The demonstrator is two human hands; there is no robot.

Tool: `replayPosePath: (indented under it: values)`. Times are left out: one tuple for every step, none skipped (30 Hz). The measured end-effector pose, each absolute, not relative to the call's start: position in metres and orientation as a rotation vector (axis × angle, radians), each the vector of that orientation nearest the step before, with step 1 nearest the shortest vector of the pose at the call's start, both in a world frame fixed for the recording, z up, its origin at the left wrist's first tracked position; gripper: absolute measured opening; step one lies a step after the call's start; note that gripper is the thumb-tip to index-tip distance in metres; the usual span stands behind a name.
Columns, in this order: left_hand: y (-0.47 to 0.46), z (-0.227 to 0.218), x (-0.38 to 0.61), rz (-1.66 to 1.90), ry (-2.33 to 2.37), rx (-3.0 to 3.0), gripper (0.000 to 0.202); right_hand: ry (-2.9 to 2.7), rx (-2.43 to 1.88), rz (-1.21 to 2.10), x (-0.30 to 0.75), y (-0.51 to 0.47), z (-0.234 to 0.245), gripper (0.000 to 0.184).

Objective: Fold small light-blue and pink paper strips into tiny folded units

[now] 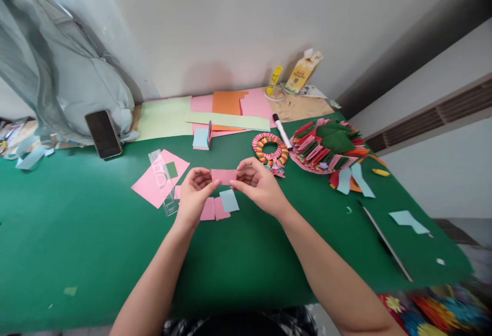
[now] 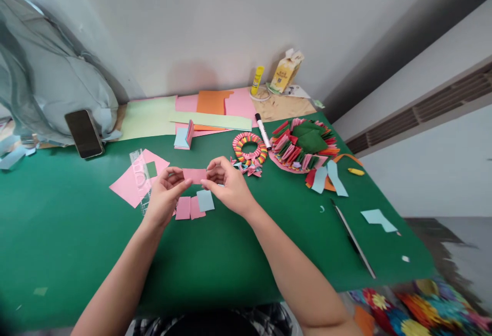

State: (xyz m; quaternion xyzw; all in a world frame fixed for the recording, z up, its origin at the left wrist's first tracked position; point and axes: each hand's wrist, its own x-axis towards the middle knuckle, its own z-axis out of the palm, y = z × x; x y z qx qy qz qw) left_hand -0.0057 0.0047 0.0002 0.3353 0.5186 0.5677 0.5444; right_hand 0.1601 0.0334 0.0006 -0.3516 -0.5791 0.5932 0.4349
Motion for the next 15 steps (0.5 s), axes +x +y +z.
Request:
replayPosePath:
  values:
    - [0.0051, -0.0004, -0.0061, 1.368, 1.237, 0.803, 0.037, -1.434, -0.875, 1.474, 0.1597, 0.033, 0.0005, 0.031]
    - [0.0053, -0.0009, -0.0067, 1.376, 1.245, 0.822, 0.034, -1.438, -0.876, 1.462, 0.1594, 0.0328, 0.0004, 0.03]
    - [0.0055, -0.0012, -0.0074, 1.374, 1.252, 0.852, 0.03, -1.459, -0.877, 1.446, 0.1592, 0.0327, 0.0002, 0.029]
    - [0.0054, -0.0014, -0.0081, 1.362, 1.259, 0.887, 0.025, -1.493, -0.879, 1.427, 0.1592, 0.0329, 0.0001, 0.025]
    - [0.0053, -0.0015, -0.0089, 1.344, 1.266, 0.922, 0.019, -1.532, -0.883, 1.402, 0.1594, 0.0332, 0.0002, 0.021]
    - [0.005, -0.0014, -0.0096, 1.325, 1.273, 0.952, 0.015, -1.576, -0.888, 1.374, 0.1598, 0.0336, 0.0006, 0.017]
    - [0.0046, -0.0012, -0.0102, 1.307, 1.276, 0.972, 0.012, -1.619, -0.896, 1.343, 0.1602, 0.034, 0.0011, 0.014]
    - [0.0042, -0.0009, -0.0107, 1.292, 1.275, 0.983, 0.013, -1.657, -0.905, 1.311, 0.1606, 0.0344, 0.0018, 0.013]
    - [0.0038, -0.0005, -0.0111, 1.277, 1.273, 0.994, 0.016, -1.682, -0.914, 1.279, 0.1609, 0.0348, 0.0026, 0.015]
    - [0.0034, 0.0, -0.0115, 1.265, 1.269, 1.005, 0.018, -1.697, -0.92, 1.252, 0.1611, 0.035, 0.0033, 0.017]
    - [0.0031, 0.0007, -0.0118, 1.256, 1.264, 1.017, 0.02, -1.705, -0.922, 1.231, 0.1613, 0.0352, 0.0039, 0.017]
    - [0.0029, 0.0014, -0.012, 1.25, 1.261, 1.03, 0.022, -1.707, -0.92, 1.217, 0.1614, 0.0353, 0.0044, 0.018]
    - [0.0028, 0.0022, -0.0123, 1.247, 1.261, 1.044, 0.023, -1.706, -0.915, 1.203, 0.1614, 0.0353, 0.0046, 0.017]
    - [0.0028, 0.0029, -0.0126, 1.244, 1.265, 1.058, 0.023, -1.706, -0.908, 1.185, 0.1614, 0.0353, 0.0046, 0.017]
    - [0.0029, 0.0036, -0.013, 1.243, 1.274, 1.073, 0.023, -1.711, -0.902, 1.158, 0.1613, 0.0353, 0.0043, 0.017]
